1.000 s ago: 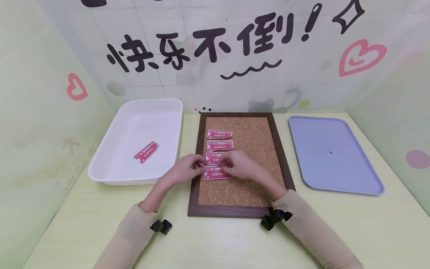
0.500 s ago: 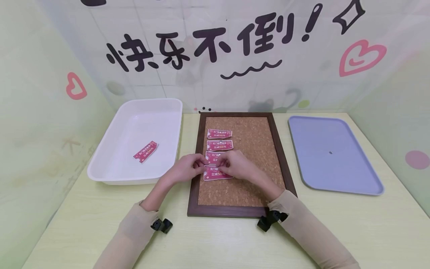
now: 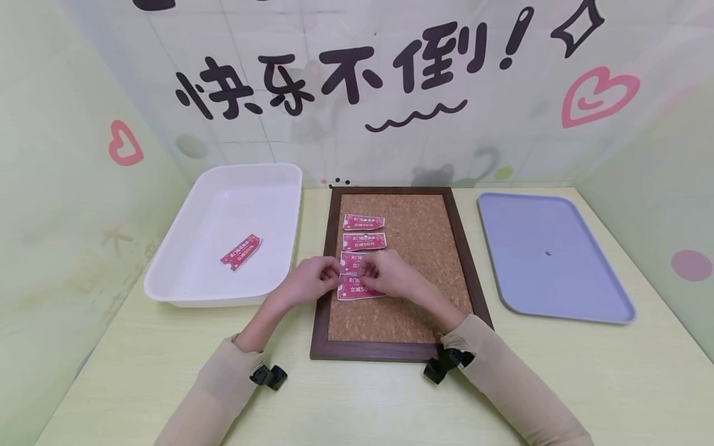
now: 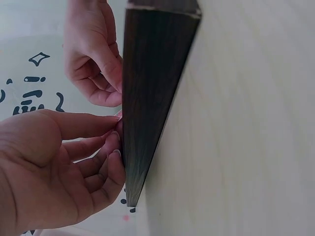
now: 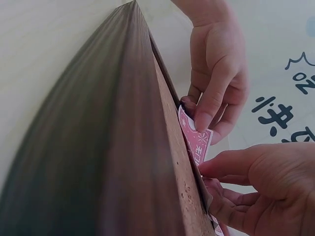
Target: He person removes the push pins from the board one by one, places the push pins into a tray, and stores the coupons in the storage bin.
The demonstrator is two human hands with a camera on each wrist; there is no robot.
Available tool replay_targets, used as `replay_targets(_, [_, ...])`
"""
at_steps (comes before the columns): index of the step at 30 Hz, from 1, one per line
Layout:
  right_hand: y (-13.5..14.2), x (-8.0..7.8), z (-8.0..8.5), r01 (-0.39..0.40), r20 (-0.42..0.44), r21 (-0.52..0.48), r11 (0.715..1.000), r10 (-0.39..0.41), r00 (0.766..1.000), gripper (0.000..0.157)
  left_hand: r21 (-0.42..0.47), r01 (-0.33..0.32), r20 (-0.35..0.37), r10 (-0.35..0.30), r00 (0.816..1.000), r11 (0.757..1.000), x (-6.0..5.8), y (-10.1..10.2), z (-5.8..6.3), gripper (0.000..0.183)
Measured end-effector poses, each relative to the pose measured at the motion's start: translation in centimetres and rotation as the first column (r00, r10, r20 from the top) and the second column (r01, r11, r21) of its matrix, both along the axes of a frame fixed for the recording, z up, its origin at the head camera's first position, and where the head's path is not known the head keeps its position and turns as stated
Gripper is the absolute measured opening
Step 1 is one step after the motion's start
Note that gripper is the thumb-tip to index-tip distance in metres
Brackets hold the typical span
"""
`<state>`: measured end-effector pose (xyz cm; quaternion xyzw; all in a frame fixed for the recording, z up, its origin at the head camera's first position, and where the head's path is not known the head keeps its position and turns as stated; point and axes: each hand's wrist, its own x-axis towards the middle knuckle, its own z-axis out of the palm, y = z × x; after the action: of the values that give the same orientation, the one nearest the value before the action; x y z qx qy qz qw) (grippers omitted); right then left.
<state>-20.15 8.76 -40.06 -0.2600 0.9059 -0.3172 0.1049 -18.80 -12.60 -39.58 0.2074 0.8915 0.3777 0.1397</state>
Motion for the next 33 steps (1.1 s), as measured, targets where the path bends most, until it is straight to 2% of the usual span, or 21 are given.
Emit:
replay_targets(13, [0.2, -0.1, -0.1, 0.016, 0.015, -0.035, 0.999, -0.016, 1.000, 0.007, 0.006, -0.035, 0.010, 0.035, 0.999, 0.999, 0.1, 0.3, 0.1, 0.009])
replay_targets(21, [1.0, -0.1, 0.3, 0.027, 0.079, -0.076, 0.997, -0.021, 0.997, 0.007, 0.013, -0.051, 0.003, 0.051, 0.999, 0.999, 0.3, 0.0, 0.3, 0.012])
replay_targets(27, [2.0, -0.1, 1.4, 0.031, 0.020, -0.126, 0.992, -0.029, 0.999, 0.009, 0.026, -0.055, 0.000, 0.055, 0.999, 0.998, 0.4, -0.2, 0.7, 0.012])
replay_targets(33, [3.1, -0.2, 2.5, 0.085, -0.023, -0.149, 0.985, -0.090, 0.996, 0.007, 0.038, -0.051, 0.004, 0.051, 0.999, 0.998, 0.7, -0.3, 1.3, 0.013])
